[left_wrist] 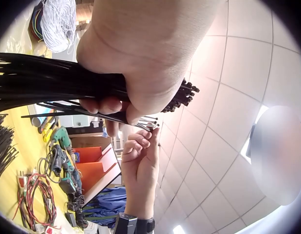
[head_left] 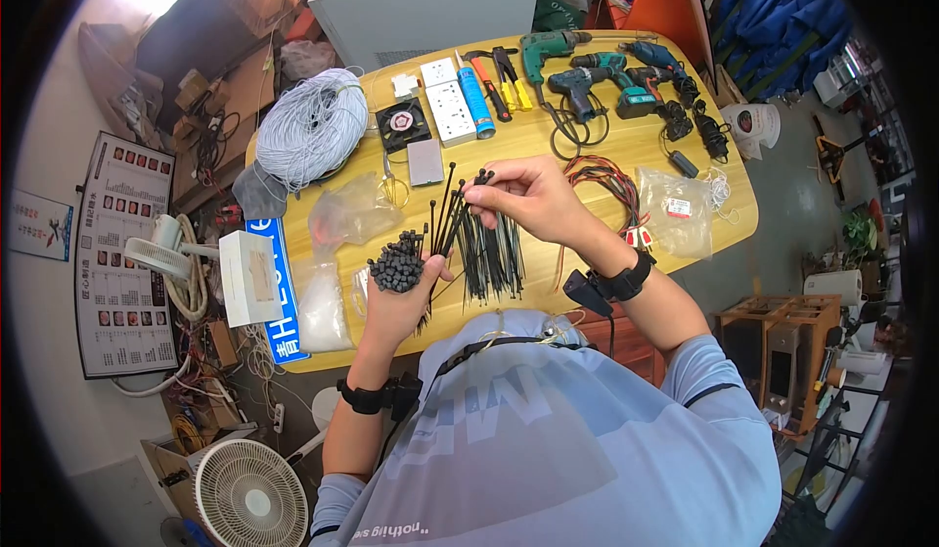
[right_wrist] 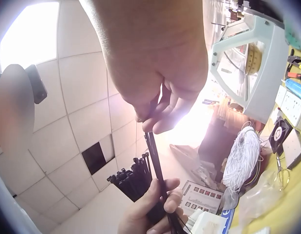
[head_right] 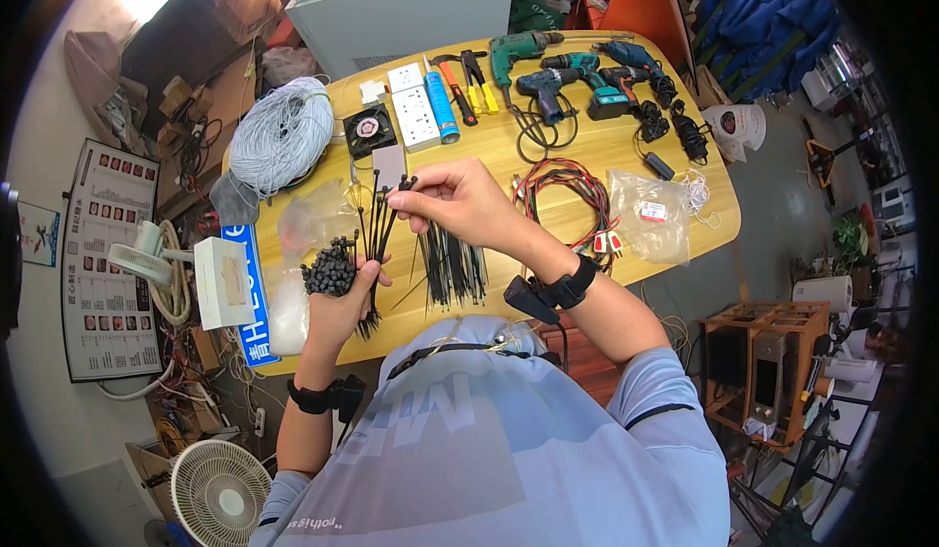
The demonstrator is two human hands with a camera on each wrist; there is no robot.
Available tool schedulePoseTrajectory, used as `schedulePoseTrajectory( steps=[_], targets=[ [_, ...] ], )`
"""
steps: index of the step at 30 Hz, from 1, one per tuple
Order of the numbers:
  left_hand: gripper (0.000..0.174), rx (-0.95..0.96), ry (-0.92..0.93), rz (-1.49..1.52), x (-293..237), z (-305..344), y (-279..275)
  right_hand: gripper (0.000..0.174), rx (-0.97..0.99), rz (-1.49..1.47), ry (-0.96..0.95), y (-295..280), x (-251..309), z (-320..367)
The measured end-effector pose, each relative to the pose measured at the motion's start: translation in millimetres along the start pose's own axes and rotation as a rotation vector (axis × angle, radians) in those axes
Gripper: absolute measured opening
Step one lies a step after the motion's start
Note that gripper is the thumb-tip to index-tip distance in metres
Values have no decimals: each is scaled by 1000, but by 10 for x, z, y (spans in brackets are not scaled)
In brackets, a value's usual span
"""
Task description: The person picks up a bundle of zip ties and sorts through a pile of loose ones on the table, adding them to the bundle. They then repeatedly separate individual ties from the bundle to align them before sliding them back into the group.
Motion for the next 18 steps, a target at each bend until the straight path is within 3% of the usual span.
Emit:
schedulePoseTrajectory(
  steps=[16,18],
  targets=[
    [23,-22,54,50,-98,-11,9,15,53,3,-17,105,21,-57],
    [23,-30,-39,37,-49,1,-6,15,57,8,-3,105,9,-57]
  ],
)
Point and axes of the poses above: each hand's wrist, its own z-axis away from the middle knuckle, its own y-axis out of the palm, x = y × z, the point moved 9 cm from there along -z, towards the middle knuckle, and after that the axes turned 13 degrees about x, right-handed, at the moved point
